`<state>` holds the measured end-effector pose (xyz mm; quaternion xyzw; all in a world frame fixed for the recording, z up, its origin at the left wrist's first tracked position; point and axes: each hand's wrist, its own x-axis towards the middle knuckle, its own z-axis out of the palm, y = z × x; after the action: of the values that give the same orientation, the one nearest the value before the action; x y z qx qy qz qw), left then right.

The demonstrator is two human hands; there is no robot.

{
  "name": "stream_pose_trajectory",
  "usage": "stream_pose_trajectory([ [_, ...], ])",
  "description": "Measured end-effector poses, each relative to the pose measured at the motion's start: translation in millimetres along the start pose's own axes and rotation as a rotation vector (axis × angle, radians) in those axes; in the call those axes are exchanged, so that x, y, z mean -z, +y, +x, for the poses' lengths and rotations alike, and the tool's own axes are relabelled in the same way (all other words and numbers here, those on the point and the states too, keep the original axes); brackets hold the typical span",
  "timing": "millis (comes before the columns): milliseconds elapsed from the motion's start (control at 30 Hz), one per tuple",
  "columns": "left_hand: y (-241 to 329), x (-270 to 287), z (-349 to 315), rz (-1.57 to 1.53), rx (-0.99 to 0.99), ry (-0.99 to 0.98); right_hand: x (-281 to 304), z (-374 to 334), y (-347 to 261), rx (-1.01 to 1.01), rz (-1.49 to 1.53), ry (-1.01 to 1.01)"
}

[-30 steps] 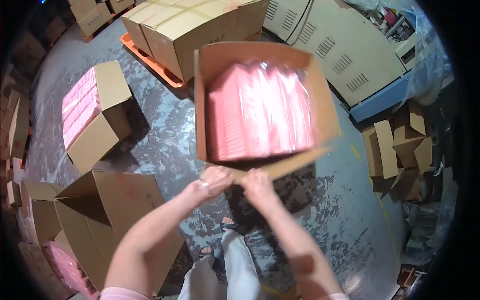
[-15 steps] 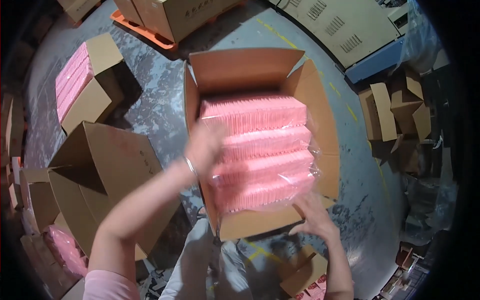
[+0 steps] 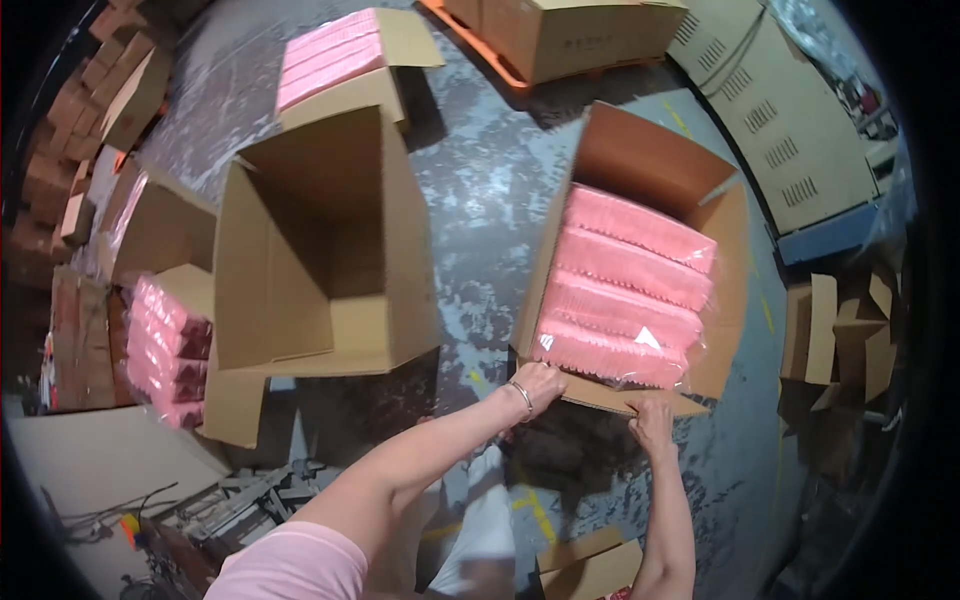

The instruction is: Packaging pink products into plastic bags using a heat sealer and then placing them into cardboard boxes.

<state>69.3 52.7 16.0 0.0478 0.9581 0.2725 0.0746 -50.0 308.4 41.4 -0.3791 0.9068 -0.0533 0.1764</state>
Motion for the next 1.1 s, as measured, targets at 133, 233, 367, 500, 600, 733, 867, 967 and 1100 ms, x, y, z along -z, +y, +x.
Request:
stream_pose_trajectory([
  [133,-23,9,-69,0.066,0.017,-0.039,-31,-26,-73,0.022,0.057,-0.08],
  [233,-1,5,-123,0.135,0.001,-0.046,-52,-73,-104,0.012,0.115,0.042],
  [367,22,-51,-197,-0.013,-0.066,-0.088,-59,-124,-140,-0.009,0.147,-0.08],
  [500,55,-46,-242,-0.344,0.02,0.085,-52,-158,-142,-0.138,0.134,-0.302],
  [600,18,52,-246,-0.204,0.143,0.079,-51,-171,-125,-0.007,0.202,-0.292],
  [733,-93,127,-286,0.425,0.745,0.327,-28,-120,-138,-0.023,0.693,-0.525],
  [867,-153,88,-332,0.247,0.645,0.195,-36,-120,-126,0.01,0.009,-0.234],
  [967,-115,87,-348,0.188,0.767,0.126,-53,-132,-100,-0.102,-0.122,-0.293],
  [1100,24,95,-253,-0.007,0.483,0.271,-66,-139,-73,-0.192,-0.334,-0.214],
])
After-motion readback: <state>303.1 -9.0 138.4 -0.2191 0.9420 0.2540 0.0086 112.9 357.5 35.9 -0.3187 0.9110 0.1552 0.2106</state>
